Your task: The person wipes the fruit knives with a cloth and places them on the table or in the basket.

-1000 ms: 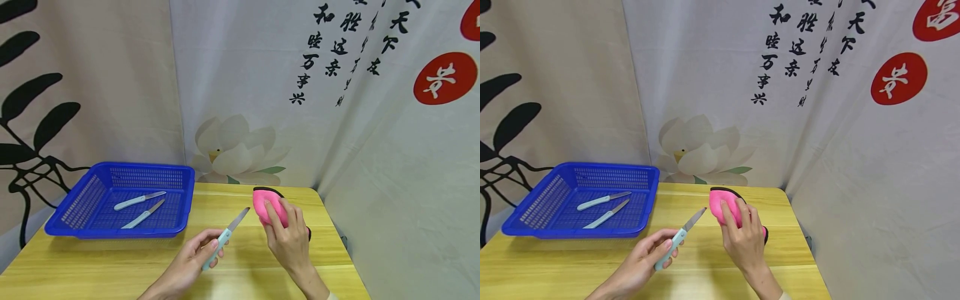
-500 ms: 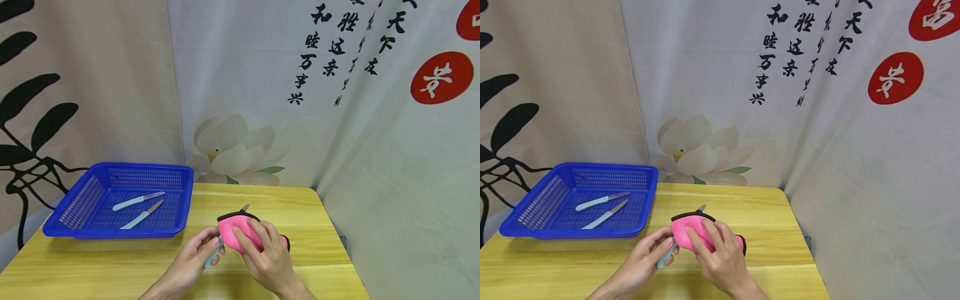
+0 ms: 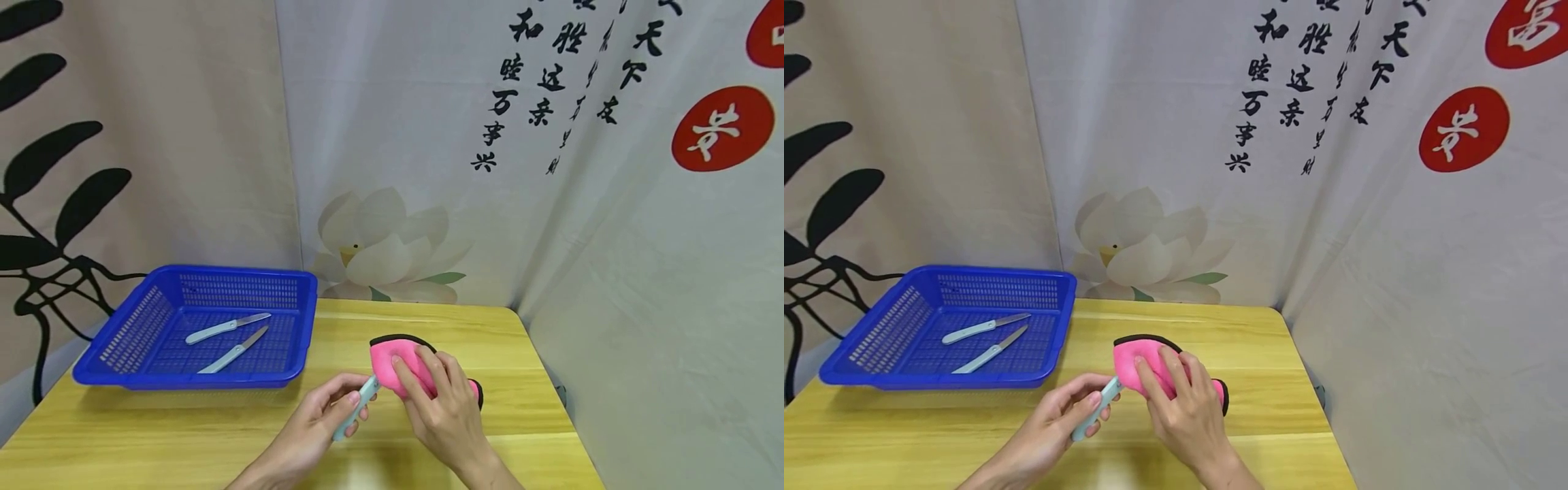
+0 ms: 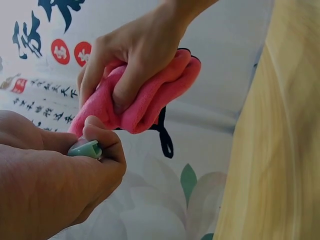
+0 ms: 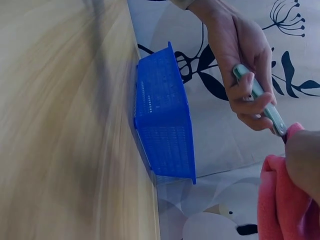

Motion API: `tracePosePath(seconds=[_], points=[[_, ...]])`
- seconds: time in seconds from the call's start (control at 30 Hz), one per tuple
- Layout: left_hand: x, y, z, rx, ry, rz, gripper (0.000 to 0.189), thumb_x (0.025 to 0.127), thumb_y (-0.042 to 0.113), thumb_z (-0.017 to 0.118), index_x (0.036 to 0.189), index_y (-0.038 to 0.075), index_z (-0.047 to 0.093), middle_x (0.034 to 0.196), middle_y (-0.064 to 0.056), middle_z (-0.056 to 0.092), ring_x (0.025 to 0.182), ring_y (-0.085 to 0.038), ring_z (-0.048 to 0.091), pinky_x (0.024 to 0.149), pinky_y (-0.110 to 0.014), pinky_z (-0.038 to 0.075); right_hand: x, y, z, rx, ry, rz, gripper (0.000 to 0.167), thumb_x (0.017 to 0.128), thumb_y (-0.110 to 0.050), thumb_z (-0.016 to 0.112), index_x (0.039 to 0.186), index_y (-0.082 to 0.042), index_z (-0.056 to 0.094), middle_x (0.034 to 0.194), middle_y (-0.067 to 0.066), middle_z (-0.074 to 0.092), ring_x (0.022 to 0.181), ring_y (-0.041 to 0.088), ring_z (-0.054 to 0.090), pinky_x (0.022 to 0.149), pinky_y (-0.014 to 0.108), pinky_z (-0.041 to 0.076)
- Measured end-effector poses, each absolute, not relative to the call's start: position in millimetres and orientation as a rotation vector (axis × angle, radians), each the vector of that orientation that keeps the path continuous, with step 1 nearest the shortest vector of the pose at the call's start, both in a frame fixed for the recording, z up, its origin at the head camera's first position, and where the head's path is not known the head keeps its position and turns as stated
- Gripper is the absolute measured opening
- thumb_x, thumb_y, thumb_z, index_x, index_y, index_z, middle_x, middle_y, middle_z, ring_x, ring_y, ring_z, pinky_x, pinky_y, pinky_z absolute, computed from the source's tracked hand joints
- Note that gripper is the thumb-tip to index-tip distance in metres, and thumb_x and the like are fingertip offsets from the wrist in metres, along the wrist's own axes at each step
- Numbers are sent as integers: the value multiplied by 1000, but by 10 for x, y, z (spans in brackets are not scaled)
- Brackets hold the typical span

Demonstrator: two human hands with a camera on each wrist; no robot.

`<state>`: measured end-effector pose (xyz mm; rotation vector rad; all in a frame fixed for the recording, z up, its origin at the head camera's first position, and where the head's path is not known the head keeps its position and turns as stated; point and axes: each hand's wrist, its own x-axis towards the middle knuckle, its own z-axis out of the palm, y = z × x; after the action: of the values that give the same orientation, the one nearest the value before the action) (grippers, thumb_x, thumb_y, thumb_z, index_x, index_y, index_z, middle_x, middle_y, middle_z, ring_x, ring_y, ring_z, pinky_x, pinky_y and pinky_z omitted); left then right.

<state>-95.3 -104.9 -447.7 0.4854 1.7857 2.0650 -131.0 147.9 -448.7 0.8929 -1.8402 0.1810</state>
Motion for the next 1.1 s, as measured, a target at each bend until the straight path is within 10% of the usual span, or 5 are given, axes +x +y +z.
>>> tracePosePath(seconds=[1.1], points=[[-961,-1071,-4479,311,1827,2096,48,122,32,53,160,3,53,119,-5,65,92,-12,59,78,-19,51,-1371,1624,-4403,859,-1784,260,31,113,-23,62,128,-6,83,122,29,73,95,40,65,68,42,63]])
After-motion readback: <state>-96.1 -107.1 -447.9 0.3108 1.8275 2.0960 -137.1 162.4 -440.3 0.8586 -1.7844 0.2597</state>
